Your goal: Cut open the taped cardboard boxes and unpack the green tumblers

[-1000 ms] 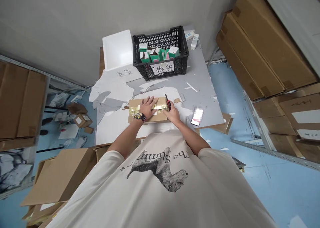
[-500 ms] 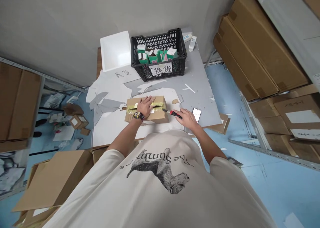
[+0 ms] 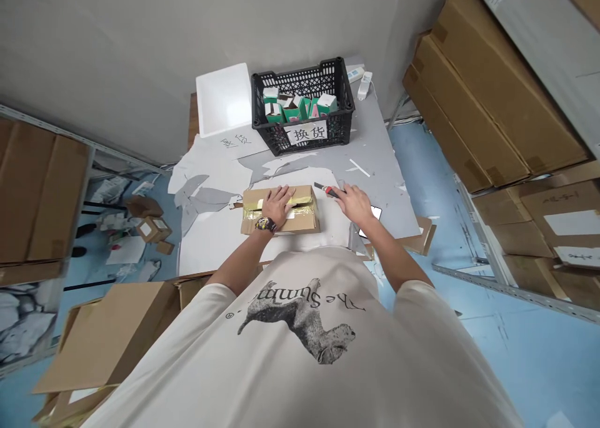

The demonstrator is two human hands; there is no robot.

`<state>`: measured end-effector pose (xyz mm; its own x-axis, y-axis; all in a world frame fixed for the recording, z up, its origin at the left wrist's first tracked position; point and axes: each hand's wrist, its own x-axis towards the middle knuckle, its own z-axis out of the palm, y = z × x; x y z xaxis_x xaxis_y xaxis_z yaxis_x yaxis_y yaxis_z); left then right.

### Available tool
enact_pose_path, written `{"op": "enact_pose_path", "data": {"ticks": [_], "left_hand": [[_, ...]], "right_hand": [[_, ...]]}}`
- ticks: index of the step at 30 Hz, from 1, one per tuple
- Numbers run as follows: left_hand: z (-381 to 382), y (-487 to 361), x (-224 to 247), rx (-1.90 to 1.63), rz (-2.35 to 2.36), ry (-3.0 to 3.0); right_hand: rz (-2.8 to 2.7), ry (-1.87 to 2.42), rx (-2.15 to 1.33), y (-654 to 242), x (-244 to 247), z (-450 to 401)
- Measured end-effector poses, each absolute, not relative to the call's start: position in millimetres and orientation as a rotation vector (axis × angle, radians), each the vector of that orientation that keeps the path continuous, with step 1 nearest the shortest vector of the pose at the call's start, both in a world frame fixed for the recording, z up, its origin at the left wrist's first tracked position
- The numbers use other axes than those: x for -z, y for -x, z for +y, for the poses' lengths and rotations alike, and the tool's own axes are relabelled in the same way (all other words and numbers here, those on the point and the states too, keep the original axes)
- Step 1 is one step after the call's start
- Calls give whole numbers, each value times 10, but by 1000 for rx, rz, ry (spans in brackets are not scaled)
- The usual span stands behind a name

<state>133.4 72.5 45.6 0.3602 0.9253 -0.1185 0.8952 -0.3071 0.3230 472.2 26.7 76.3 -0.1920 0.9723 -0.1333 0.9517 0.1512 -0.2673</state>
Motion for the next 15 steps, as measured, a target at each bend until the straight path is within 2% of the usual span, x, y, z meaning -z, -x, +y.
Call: {"op": "enact_pose_path", "data": {"ticks": [4,7,9,12,15], "left_hand": [[761,-1282,-430,-153,1519,-2297],[758,-1258,-467,-214,1426,-2236],[704,-1277,-512,-382,1381,-2109],[559,-1356,-586,-751,1342,-1727],[429,-1389,-647,-951,1282,-1241]], "right_hand": [[-1817,1936,-706,-4929,-694,253],[-1116,1884,-1025,-4686,-607,278],[-783,1802,-1151,-4356,-573,301],[-783,1665,-1139,-3770,-595,274],[-1270,1434,-1132,-3295,-685,168]]}}
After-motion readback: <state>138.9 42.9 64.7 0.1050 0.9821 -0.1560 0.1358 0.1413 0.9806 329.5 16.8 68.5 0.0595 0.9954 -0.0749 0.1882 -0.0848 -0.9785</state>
